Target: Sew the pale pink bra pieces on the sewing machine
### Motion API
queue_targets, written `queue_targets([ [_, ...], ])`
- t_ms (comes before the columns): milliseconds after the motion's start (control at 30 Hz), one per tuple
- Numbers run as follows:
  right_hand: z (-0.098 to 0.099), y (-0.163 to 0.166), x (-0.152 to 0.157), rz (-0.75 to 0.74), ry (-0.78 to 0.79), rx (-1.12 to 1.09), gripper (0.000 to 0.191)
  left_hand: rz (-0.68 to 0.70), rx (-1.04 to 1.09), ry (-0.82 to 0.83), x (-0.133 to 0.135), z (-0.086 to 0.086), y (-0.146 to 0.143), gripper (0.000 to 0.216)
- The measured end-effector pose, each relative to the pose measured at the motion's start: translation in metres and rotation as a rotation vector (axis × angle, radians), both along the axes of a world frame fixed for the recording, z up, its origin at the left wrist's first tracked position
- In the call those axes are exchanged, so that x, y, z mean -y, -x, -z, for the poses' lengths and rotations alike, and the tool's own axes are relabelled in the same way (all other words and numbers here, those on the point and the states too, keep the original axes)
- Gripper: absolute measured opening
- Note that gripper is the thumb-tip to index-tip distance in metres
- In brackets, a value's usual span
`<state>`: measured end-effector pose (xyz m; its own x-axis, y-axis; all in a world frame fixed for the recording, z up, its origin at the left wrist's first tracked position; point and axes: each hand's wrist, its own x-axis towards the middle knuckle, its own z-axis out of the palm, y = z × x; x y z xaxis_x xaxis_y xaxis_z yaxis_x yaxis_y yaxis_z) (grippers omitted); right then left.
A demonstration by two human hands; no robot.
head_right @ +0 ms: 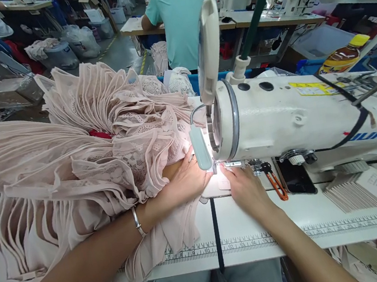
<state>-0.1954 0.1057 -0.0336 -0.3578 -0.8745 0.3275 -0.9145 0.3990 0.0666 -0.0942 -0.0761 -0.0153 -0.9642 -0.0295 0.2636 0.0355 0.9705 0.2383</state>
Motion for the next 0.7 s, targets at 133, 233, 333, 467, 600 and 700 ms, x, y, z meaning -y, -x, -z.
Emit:
queue_targets([
  [133,-0.001,-0.001,0.001,0.004,-0.048,-0.023,0.054,-0.016,-0.029,0.039,-0.001,-0.001,-0.001,0.025],
  [233,-0.004,-0.002,0.002,0.003,-0.074,-0.032,0.051,-0.012,-0.021,0.042,-0.001,-0.002,-0.002,0.025],
  [333,-0.008,-0.003,0.003,0.01,-0.103,-0.029,0.046,-0.003,-0.006,0.034,-0.001,0.0,-0.002,0.026],
  [467,-0.011,-0.005,0.005,0.046,-0.125,-0.031,0.042,-0.012,-0.015,0.031,-0.001,0.005,-0.001,0.033],
  [600,-0.01,-0.006,0.006,0.058,-0.132,-0.017,0.039,-0.015,-0.028,0.034,-0.001,0.008,0.0,0.039],
  [700,-0.01,-0.006,0.008,0.065,-0.139,-0.004,0.038,-0.028,-0.031,0.036,-0.001,0.009,0.0,0.041],
])
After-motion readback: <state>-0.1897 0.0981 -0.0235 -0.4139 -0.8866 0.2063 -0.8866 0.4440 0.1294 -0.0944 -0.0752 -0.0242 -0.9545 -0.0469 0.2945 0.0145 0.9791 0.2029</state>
